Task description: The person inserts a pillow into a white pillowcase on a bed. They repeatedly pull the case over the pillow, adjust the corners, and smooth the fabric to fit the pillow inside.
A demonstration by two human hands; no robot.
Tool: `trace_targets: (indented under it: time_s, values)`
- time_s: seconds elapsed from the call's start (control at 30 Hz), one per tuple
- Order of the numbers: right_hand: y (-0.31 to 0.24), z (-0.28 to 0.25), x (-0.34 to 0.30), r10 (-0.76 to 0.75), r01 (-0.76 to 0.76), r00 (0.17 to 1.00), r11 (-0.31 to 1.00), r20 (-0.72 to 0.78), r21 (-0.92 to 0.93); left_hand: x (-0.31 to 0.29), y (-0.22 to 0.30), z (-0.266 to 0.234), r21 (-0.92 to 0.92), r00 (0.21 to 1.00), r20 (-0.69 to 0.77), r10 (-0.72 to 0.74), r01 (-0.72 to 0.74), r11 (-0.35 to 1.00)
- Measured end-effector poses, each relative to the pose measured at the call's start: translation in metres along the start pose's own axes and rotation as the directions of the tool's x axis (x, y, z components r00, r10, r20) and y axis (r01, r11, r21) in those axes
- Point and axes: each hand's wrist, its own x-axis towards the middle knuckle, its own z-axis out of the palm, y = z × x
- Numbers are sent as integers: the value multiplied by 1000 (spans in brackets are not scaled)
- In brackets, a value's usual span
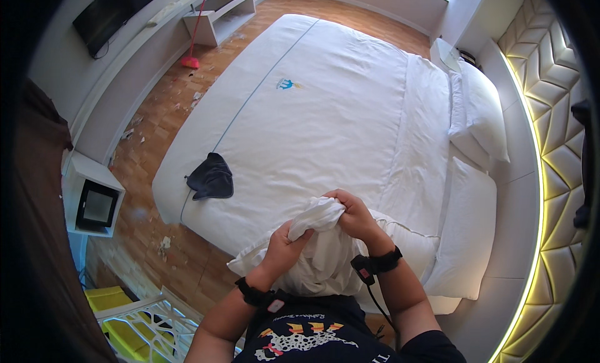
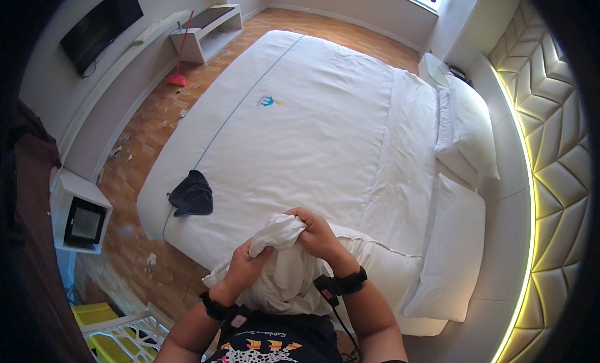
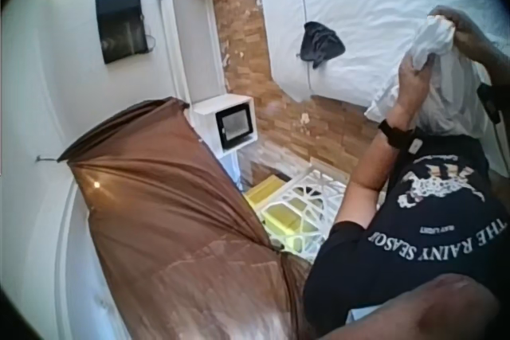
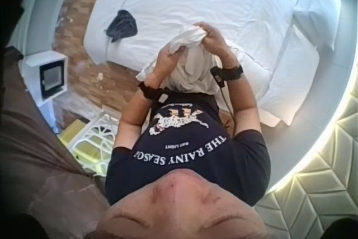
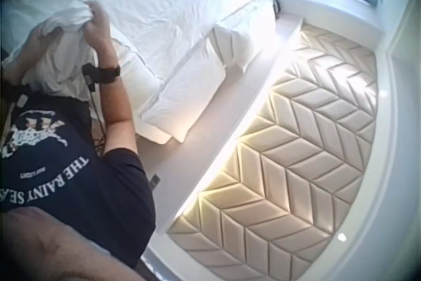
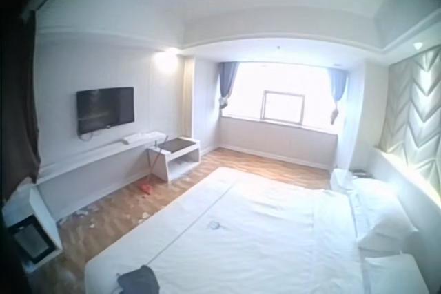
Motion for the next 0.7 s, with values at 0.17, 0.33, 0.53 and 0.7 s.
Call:
trace_targets:
  time_s: [0.17,0.33,0.53,0.7]
  values:
    - [5,-1,0,36,-36,999,999,26,23,-10,2,5,-130,999,31,-42,46,990]
    - [-21,4,-18,280,-276,954,960,110,-46,-11,-2,-9,-235,995,5,-103,101,967]
    - [9,12,-47,16,-1,987,996,163,-93,-2,0,-19,-58,969,1,-249,248,967]
    - [6,4,-50,-156,268,939,890,307,-368,11,10,-14,146,995,-51,-83,89,985]
